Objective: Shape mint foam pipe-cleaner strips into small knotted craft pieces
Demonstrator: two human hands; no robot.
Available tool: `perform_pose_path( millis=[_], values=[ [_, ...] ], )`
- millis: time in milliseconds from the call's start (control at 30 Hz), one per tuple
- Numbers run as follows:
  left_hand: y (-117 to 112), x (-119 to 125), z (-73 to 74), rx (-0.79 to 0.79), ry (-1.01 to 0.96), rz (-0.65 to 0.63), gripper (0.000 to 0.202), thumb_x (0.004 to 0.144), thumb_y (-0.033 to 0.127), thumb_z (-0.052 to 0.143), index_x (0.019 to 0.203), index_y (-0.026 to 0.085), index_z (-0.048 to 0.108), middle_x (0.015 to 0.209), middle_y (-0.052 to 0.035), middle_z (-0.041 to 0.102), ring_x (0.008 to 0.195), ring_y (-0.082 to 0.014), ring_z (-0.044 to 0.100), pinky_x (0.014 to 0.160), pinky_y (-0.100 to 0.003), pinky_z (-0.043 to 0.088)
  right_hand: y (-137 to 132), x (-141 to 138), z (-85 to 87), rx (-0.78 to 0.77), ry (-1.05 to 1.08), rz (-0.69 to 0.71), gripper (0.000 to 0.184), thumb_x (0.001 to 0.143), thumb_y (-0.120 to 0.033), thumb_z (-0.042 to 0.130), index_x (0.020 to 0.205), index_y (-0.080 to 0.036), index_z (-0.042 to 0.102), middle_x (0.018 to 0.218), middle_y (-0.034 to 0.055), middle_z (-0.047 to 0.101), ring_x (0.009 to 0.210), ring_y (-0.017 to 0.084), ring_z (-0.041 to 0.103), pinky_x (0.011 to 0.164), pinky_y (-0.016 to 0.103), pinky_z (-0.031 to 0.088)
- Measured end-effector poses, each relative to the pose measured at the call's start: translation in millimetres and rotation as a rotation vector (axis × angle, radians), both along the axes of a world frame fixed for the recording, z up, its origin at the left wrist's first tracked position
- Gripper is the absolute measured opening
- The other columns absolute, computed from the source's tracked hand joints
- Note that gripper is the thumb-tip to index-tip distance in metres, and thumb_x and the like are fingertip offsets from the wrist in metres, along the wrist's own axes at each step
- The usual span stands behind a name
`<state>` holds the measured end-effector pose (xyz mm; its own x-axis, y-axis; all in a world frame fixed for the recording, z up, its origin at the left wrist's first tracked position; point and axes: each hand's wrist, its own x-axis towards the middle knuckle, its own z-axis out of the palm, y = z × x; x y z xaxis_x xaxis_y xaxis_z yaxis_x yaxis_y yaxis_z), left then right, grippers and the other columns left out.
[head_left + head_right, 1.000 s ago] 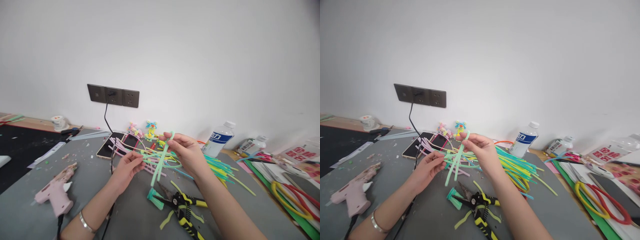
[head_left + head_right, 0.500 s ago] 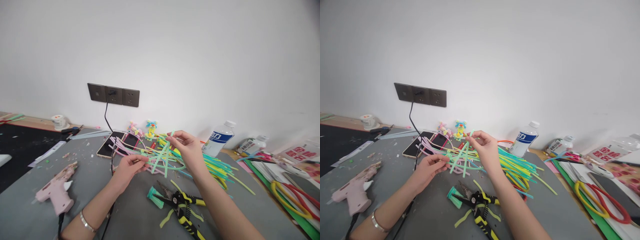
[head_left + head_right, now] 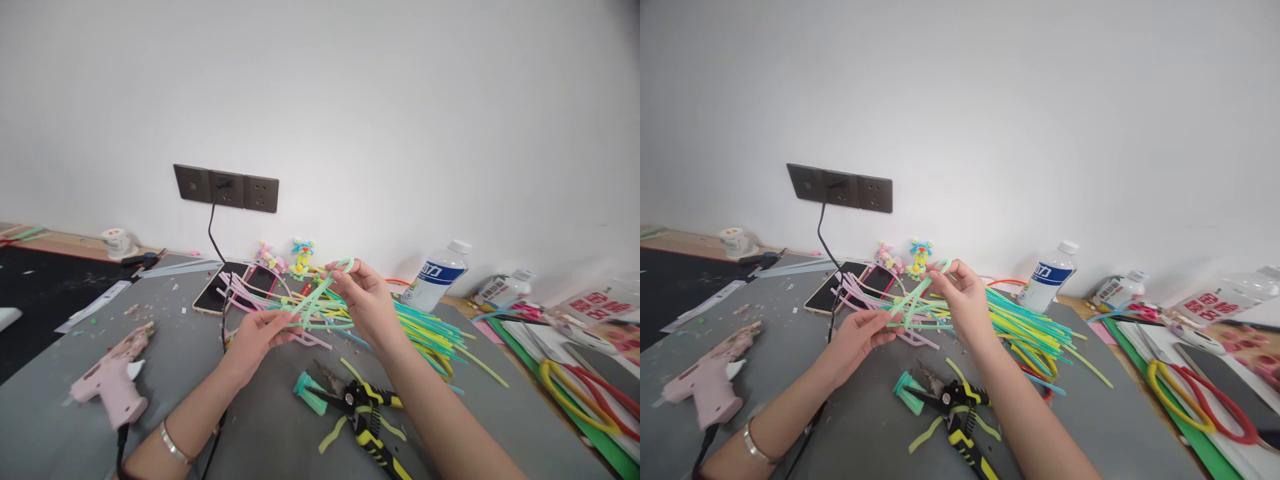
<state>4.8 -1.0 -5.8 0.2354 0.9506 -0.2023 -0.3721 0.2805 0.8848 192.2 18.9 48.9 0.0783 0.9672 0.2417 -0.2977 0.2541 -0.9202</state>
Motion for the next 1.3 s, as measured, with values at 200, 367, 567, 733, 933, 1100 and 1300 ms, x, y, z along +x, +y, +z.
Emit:
perform_pose_path(
  millis=[200,367,567,733,933,1100,1300],
  values=[
    [2,1,1.3,-0.098,-0.109,0.090,0.020,0.077,0.031,0.079,0.072,0.012,0.076,0.087,-0.0107,0.078,0.072,-0.0194,0.075,0.064,-0.023,0.061,0,-1,1.1,-0.036,0.079,0.033,0.028,0.065,-0.035,0.085,0.070,-0.022,0.061,0.091,0.0012,0.070,0.087,0.019,0.070,0.080,0.031,0.056],
    [3,0,2.8,-0.143,-0.159,0.120,0.017,0.086,0.020,0.070,0.074,0.010,0.075,0.079,-0.0092,0.077,0.070,-0.0176,0.075,0.061,-0.020,0.062,1,-2,-2.9,-0.048,0.049,0.060,0.029,0.064,-0.034,0.086,0.066,-0.021,0.060,0.087,0.0016,0.069,0.089,0.020,0.068,0.073,0.028,0.055],
    [4,-2,4.0,-0.155,-0.204,0.174,0.022,0.088,0.025,0.069,0.073,0.009,0.073,0.076,-0.0075,0.075,0.067,-0.0161,0.074,0.057,-0.019,0.062,2,-1,-3.9,-0.083,0.055,0.012,0.033,0.060,-0.036,0.088,0.062,-0.020,0.060,0.083,0.0022,0.068,0.093,0.021,0.065,0.073,0.028,0.056],
    [6,-3,0.7,-0.086,-0.200,0.142,0.013,0.074,0.021,0.082,0.078,0.010,0.077,0.079,-0.0064,0.077,0.072,-0.0154,0.075,0.063,-0.016,0.061,3,0,-4.5,-0.100,0.058,-0.021,0.034,0.058,-0.037,0.090,0.063,-0.019,0.061,0.085,0.0019,0.068,0.087,0.019,0.065,0.073,0.028,0.056],
    [6,-4,-1.4,-0.062,-0.178,0.132,0.026,0.064,0.023,0.088,0.085,0.010,0.080,0.082,-0.0075,0.079,0.074,-0.0150,0.075,0.065,-0.015,0.060,4,-2,-7.8,-0.082,0.033,-0.048,0.032,0.059,-0.037,0.088,0.065,-0.019,0.063,0.085,0.0015,0.066,0.081,0.016,0.064,0.070,0.026,0.054],
    [6,-4,-2.1,-0.054,-0.169,0.156,0.024,0.064,0.020,0.088,0.085,0.010,0.080,0.084,-0.0083,0.079,0.074,-0.0158,0.075,0.067,-0.016,0.061,2,-1,-7.8,-0.045,-0.024,-0.049,0.032,0.063,-0.037,0.086,0.065,-0.019,0.059,0.083,0.0003,0.064,0.080,0.015,0.064,0.069,0.026,0.056],
    [8,-3,1.9,-0.081,-0.187,0.252,0.008,0.072,0.007,0.080,0.080,0.009,0.080,0.078,-0.0070,0.079,0.072,-0.0153,0.076,0.065,-0.014,0.061,-2,6,1.9,-0.044,-0.260,0.044,0.029,0.075,-0.042,0.078,0.074,-0.020,0.059,0.069,-0.0018,0.063,0.062,0.012,0.063,0.059,0.024,0.056]
  ],
)
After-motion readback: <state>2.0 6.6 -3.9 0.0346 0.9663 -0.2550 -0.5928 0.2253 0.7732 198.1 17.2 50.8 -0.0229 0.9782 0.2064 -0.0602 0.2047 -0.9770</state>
